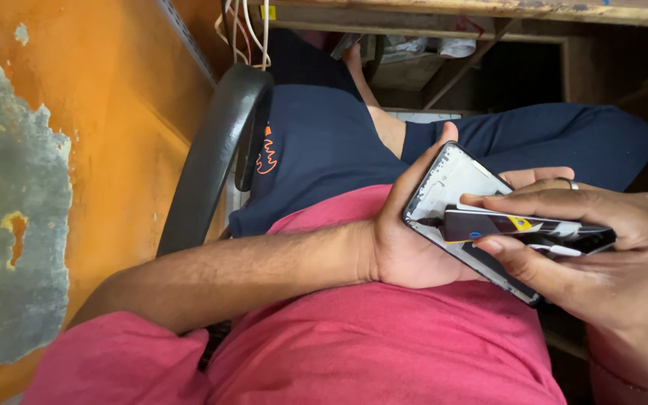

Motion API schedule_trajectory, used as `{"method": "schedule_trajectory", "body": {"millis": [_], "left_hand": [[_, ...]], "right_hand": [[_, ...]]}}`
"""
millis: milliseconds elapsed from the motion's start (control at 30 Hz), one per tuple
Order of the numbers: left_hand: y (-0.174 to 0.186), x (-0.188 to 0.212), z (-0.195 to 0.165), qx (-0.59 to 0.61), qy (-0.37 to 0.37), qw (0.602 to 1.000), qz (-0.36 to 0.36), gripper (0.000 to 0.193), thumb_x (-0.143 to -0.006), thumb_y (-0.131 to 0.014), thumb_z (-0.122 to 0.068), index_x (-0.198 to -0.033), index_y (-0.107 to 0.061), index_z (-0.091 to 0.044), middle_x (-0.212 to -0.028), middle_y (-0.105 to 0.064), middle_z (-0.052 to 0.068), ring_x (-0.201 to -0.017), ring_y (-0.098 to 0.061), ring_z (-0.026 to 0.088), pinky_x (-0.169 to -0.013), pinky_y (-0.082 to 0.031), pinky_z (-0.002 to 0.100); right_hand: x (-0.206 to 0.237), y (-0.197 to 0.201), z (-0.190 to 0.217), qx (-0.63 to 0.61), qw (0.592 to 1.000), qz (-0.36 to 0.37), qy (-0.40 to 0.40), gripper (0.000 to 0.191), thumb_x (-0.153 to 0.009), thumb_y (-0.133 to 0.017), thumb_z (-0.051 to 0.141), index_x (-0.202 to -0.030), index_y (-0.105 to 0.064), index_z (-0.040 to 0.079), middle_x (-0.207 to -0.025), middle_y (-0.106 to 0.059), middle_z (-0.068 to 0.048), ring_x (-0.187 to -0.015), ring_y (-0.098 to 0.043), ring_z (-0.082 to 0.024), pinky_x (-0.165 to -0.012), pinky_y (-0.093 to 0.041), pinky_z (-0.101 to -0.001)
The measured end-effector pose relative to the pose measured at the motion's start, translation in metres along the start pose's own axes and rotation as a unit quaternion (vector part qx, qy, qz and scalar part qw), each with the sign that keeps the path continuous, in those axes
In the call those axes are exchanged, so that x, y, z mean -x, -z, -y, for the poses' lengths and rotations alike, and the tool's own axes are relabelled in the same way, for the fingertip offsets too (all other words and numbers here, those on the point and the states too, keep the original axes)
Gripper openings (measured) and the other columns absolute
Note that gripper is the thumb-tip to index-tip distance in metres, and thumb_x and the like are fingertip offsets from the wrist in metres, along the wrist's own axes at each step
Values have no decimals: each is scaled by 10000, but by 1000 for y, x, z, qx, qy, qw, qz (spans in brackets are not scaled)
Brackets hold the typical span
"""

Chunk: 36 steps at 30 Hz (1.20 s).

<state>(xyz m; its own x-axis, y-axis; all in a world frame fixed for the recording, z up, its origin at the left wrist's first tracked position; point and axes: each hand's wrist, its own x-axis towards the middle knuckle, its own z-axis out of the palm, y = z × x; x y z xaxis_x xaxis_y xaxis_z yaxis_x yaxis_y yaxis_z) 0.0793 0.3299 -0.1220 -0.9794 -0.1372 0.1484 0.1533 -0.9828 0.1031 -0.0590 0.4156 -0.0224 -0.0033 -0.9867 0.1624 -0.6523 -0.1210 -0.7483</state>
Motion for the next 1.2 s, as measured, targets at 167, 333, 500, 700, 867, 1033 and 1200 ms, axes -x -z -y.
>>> {"method": "schedule_trajectory", "body": {"millis": [167, 333, 500, 700, 867, 1033, 1200], "left_hand": [[1, 0, 0, 5, 4, 1000, -4, 1126, -898, -343, -902, -1667, -229, -88, -1605, -428, 148, -1442, -422, 291, -1214, -301, 491], [-1, -1, 1, 14, 2, 1000, 0, 1119, -909, -344, -896, -1669, -233, -82, -1604, -432, 162, -1425, -400, 300, -1215, -305, 489], [1, -1, 0, 9, 4, 1000, -8, 1096, -914, -349, -886, -1666, -243, -95, -1582, -446, 168, -1413, -465, 301, -1195, -316, 520], [21, -3, 5, 19, 8, 1000, -16, 1092, -914, -348, -892, -1659, -263, -99, -1573, -459, 167, -1381, -436, 303, -1186, -324, 525], [32, -3, 8, 145, -4, 980, 139, 947, -1091, -331, -853, -1564, -330, -33, -1507, -489, 205, -1397, -503, 327, -1215, -367, 517], [16, -1, 4, 11, 1, 1000, -28, 1080, -923, -343, -884, -1645, -281, -82, -1531, -486, 154, -1368, -436, 289, -1196, -316, 513], [-1, -3, 0, 10, 0, 1000, -12, 1116, -912, -342, -889, -1656, -245, -62, -1579, -449, 162, -1408, -409, 300, -1219, -290, 516]], "right_hand": [[-3, 0, 1, 7, 1000, 7, 20, 296, -779, -820, 27, -1060, -728, 6, -1037, -778, -131, -1017, -777, -205, -959, -624, -352], [-3, 0, 2, 22, 999, 4, 40, 289, -783, -825, 30, -1055, -730, 1, -1043, -772, -131, -1045, -769, -215, -1023, -598, -372], [-3, -2, -2, 16, 998, -10, 60, 309, -777, -842, 45, -1060, -728, -7, -1047, -769, -132, -1030, -769, -209, -1077, -575, -379], [-6, -5, -13, -1, 995, -26, 97, 302, -793, -849, 60, -1057, -718, -2, -1040, -757, -127, -994, -771, -199, -1055, -589, -354], [-5, -2, -12, -3, 996, -14, 90, 300, -804, -843, 47, -1073, -721, -4, -1066, -760, -132, -1011, -769, -202, -1021, -595, -344], [-3, 0, -1, 5, 998, -3, 62, 313, -793, -835, 29, -1082, -722, -17, -1078, -768, -142, -1062, -769, -222, -1014, -606, -354], [-4, 2, 3, -12, 1000, -2, 17, 310, -762, -822, 19, -1054, -724, -11, -1041, -778, -138, -967, -782, -195, -906, -634, -313]]}}
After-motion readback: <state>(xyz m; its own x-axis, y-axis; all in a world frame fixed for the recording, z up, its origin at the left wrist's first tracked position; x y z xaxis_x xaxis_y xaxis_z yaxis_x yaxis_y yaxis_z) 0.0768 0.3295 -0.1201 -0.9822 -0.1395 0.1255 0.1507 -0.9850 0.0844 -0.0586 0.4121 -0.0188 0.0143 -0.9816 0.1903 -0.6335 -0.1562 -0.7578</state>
